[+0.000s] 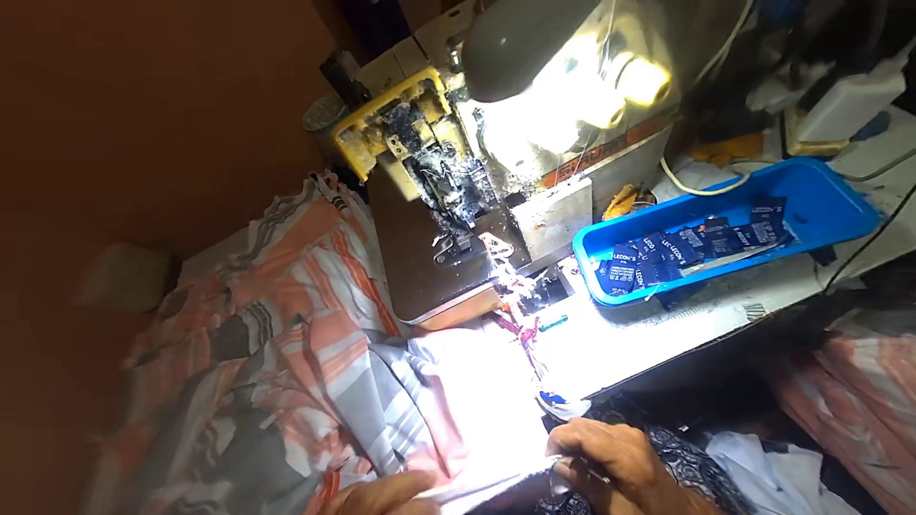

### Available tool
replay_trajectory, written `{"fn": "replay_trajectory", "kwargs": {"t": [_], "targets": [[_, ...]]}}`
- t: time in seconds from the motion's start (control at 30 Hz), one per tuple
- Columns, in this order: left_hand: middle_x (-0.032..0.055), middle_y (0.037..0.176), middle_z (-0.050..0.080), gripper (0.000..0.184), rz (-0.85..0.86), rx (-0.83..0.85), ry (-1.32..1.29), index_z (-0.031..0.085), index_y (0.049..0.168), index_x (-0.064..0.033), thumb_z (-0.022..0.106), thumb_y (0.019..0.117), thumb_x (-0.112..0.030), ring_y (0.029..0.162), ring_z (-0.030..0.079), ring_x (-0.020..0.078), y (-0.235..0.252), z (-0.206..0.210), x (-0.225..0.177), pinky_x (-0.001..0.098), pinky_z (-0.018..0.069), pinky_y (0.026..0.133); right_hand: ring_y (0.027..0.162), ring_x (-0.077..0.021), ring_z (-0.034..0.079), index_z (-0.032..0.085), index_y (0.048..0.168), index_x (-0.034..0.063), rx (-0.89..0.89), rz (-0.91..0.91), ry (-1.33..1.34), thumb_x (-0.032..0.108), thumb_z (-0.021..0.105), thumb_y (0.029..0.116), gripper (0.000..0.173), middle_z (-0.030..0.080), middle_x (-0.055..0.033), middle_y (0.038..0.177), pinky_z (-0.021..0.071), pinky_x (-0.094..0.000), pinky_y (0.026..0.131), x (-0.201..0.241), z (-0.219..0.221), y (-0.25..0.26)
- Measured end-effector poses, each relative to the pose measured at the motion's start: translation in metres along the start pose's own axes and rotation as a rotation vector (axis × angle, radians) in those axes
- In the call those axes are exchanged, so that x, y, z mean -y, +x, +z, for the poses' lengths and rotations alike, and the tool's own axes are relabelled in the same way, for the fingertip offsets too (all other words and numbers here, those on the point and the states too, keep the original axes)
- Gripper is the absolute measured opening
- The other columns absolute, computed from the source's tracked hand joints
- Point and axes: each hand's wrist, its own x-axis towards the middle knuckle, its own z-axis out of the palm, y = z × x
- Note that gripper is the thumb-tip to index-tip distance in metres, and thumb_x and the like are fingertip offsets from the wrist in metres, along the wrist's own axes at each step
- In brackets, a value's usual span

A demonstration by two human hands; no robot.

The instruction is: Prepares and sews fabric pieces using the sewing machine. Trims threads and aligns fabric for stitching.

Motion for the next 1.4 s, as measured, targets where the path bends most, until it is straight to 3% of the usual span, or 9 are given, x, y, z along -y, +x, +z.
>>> {"fn": "replay_trajectory", "kwargs": {"t": [0.2,0.43,0.57,0.77,1.0,1.13,1.3,1.37,1.4], "targets": [[-0.0001,0.103,0.071,0.020,0.013,-0.155,-0.489,0.058,0.114,0.0013,0.063,0.0963,-0.008,0.093,0.065,-0.0056,0.085,0.071,0.006,0.0129,0.0545,0.086,0.069,0.0070,0.055,0.062,0.101,-0.0060,-0.143,0.456,0.299,0.006,0.056,0.0997,0.013,0.063,-0.0012,0.078,0.0455,-0.0094,0.065,0.009,-0.002,-0.024],[0.0091,0.080,0.071,0.028,-0.241,-0.004,-0.151,0.069,0.110,0.0018,0.071,0.0858,-0.011,0.066,0.066,0.0156,0.123,0.130,-0.006,0.0317,0.0545,0.063,0.055,0.0071,0.043,0.057,0.101,0.0041,-0.227,0.770,0.476,0.004,0.055,0.0983,0.004,0.051,0.0106,0.070,0.0378,-0.0125,0.052,0.011,-0.005,-0.025],[0.0051,0.080,0.070,0.021,-0.327,0.028,-0.087,0.072,0.101,-0.0030,0.073,0.0821,-0.013,0.065,0.063,0.0102,0.121,0.124,-0.005,0.0259,0.0512,0.061,0.055,0.0068,0.043,0.058,0.102,0.0015,-0.221,0.783,0.514,0.003,0.053,0.0980,0.006,0.052,0.0090,0.071,0.0375,-0.0126,0.052,0.009,0.001,-0.026],[0.0097,0.074,0.068,0.007,-0.381,0.098,-0.031,0.072,0.086,-0.0013,0.074,0.0828,-0.008,0.068,0.064,0.0213,0.134,0.120,-0.011,0.0398,0.0490,0.064,0.054,0.0070,0.043,0.059,0.100,0.0037,-0.205,0.791,0.452,0.006,0.055,0.0977,0.005,0.050,0.0097,0.069,0.0369,-0.0122,0.052,0.003,-0.004,-0.021],[0.0141,0.078,0.069,0.008,-0.251,-0.048,-0.029,0.073,0.084,0.0005,0.068,0.0838,-0.006,0.072,0.068,0.0257,0.124,0.131,-0.003,0.0417,0.0535,0.066,0.059,0.0089,0.047,0.069,0.096,-0.0004,-0.307,0.492,0.001,0.023,0.062,0.0965,0.024,0.060,0.0038,0.070,0.0392,-0.0083,0.056,-0.005,-0.011,-0.013],[0.0027,0.083,0.072,0.011,-0.258,-0.263,-0.372,0.075,0.090,-0.0012,0.067,0.0850,-0.007,0.075,0.067,0.0036,0.109,0.132,0.002,0.0188,0.0549,0.070,0.060,-0.0022,0.054,0.071,0.100,0.0020,-0.314,0.328,-0.282,0.037,0.074,0.0867,0.037,0.067,-0.0029,0.075,0.0452,-0.0160,0.056,-0.016,-0.006,0.003],[-0.0095,0.083,0.073,0.014,-0.179,-0.202,-1.210,0.065,0.113,-0.0117,0.059,0.1023,-0.017,0.062,0.066,-0.0037,0.083,0.071,0.000,0.0118,0.0551,0.057,0.081,-0.0023,0.064,0.067,0.092,-0.0006,-0.352,-0.035,-0.076,0.009,0.063,0.0911,0.010,0.068,-0.0078,0.084,0.0501,-0.0104,0.076,-0.006,0.000,0.036],[-0.0074,0.086,0.075,0.022,-0.128,-0.157,-1.174,0.066,0.119,-0.0126,0.057,0.1032,-0.025,0.064,0.067,-0.0019,0.077,0.055,0.015,0.0130,0.0568,0.057,0.092,-0.0054,0.066,0.067,0.099,0.0003,-0.286,-0.228,0.011,0.011,0.062,0.0987,0.012,0.069,-0.0084,0.094,0.0525,-0.0133,0.086,0.013,0.002,0.057],[-0.0101,0.098,0.074,0.026,-0.060,-0.154,-1.036,0.068,0.122,-0.0145,0.058,0.1027,-0.030,0.079,0.068,-0.0030,0.077,0.052,0.025,0.0133,0.0577,0.070,0.094,-0.0068,0.068,0.068,0.098,0.0003,-0.262,-0.300,0.022,0.009,0.063,0.0990,0.011,0.070,-0.0090,0.094,0.0538,-0.0142,0.087,0.023,0.006,0.067]]}}
